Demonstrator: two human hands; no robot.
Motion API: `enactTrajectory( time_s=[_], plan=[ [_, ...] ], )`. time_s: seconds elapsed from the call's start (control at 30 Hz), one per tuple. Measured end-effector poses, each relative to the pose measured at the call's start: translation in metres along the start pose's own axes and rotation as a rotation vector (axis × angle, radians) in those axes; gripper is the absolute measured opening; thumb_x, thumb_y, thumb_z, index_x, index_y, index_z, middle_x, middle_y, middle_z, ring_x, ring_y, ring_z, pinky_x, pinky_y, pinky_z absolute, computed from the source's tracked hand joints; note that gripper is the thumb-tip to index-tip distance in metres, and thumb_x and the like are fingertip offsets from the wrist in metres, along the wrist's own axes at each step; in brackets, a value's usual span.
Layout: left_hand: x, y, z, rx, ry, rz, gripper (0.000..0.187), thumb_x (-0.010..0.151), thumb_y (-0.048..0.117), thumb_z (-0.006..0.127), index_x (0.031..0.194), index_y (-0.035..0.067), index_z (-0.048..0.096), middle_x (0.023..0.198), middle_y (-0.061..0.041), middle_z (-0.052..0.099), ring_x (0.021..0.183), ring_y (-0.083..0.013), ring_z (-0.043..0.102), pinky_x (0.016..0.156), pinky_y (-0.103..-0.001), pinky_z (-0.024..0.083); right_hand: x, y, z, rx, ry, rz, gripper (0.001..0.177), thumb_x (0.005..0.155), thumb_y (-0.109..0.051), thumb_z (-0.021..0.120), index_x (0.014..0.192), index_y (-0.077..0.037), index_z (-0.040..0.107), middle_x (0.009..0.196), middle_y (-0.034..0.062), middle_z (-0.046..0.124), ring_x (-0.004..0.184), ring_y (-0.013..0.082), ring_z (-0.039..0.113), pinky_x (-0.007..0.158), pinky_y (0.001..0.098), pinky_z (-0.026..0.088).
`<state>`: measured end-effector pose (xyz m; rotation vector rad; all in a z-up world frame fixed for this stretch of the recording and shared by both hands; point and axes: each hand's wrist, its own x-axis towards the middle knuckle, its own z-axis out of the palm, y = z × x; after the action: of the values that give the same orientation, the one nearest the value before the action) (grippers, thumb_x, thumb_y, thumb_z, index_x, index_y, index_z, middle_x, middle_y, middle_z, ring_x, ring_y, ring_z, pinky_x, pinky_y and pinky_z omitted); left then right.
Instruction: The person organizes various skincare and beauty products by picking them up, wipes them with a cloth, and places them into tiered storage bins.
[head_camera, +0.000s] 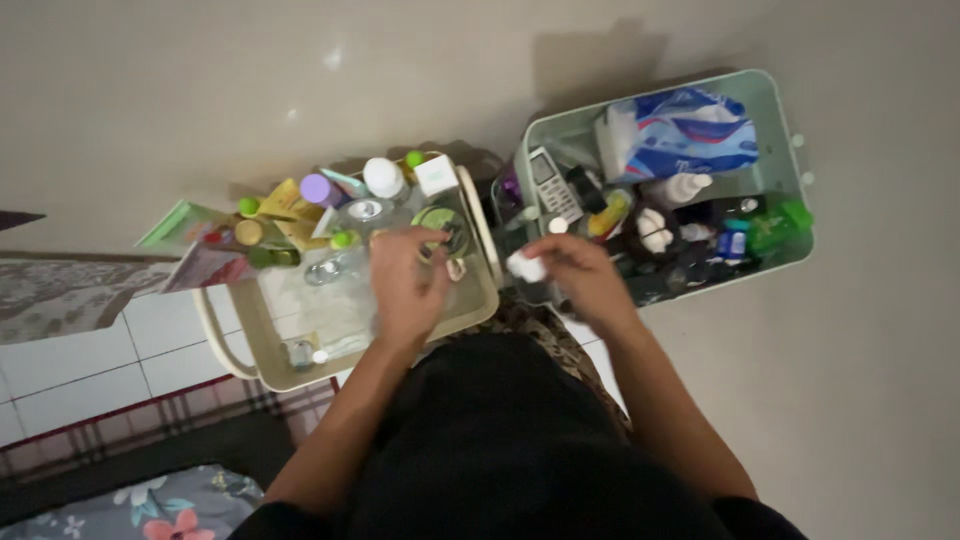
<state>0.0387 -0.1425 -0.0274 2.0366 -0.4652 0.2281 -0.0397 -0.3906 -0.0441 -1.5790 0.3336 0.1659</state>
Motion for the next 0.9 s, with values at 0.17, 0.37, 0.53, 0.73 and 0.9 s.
enactTrajectory(
  time_s=[0.17, 0.37, 0.53, 0.73, 0.9],
  plan=[
    [0.033, 0.058, 0.09, 0.01, -0.296, 0.179, 0.011, 0.087, 0.011, 0.073, 0.097, 0.011, 0.071, 0.097, -0.007, 0.072, 0.1, -0.0313, 0.062, 0.087, -0.044, 0.047, -0.012, -0.011, -0.099, 0.063, 0.233, 0.008, 0.018, 0.102, -0.001, 0.058, 0.112, -0.004, 0.073, 0.095, 0.0021, 0.064, 0.085, 0.01, 0.056, 0.077, 0.0242, 0.045],
    [0.041, 0.057, 0.223, 0.613, -0.51, 0.333, 0.011, 0.084, 0.018, 0.067, 0.084, 0.016, 0.078, 0.093, -0.003, 0.075, 0.105, -0.0238, 0.064, 0.088, -0.04, 0.046, -0.027, -0.015, -0.173, 0.17, 0.291, 0.0, 0.017, 0.1, -0.001, 0.057, 0.111, -0.003, 0.069, 0.101, 0.0012, 0.067, 0.088, 0.0091, 0.06, 0.08, 0.0243, 0.048],
    [0.049, 0.064, 0.263, 0.975, -0.863, 0.087, 0.019, 0.089, 0.02, 0.064, 0.092, 0.022, 0.082, 0.094, -0.001, 0.078, 0.106, -0.0213, 0.064, 0.094, -0.042, 0.04, -0.035, -0.006, -0.206, 0.167, 0.268, 0.051, 0.017, 0.1, -0.003, 0.057, 0.111, -0.003, 0.07, 0.101, 0.0022, 0.068, 0.086, 0.0102, 0.059, 0.081, 0.0258, 0.052],
    [0.042, 0.06, 0.288, 0.926, -0.842, -0.198, 0.019, 0.092, 0.015, 0.063, 0.098, 0.02, 0.081, 0.1, -0.004, 0.078, 0.097, -0.025, 0.074, 0.076, -0.04, 0.052, -0.036, -0.008, -0.222, 0.147, 0.241, 0.069, 0.017, 0.1, -0.004, 0.057, 0.112, -0.004, 0.069, 0.108, 0.002, 0.07, 0.084, 0.01, 0.06, 0.08, 0.0254, 0.051],
    [0.039, 0.048, 0.296, 0.884, -0.854, -0.25, 0.018, 0.093, 0.017, 0.064, 0.099, 0.018, 0.082, 0.103, -0.006, 0.078, 0.099, -0.0259, 0.074, 0.073, -0.037, 0.058, -0.035, -0.011, -0.226, 0.153, 0.188, 0.063, 0.018, 0.099, -0.004, 0.056, 0.111, -0.004, 0.069, 0.105, 0.0014, 0.07, 0.084, 0.0092, 0.059, 0.08, 0.0247, 0.051]
  ],
)
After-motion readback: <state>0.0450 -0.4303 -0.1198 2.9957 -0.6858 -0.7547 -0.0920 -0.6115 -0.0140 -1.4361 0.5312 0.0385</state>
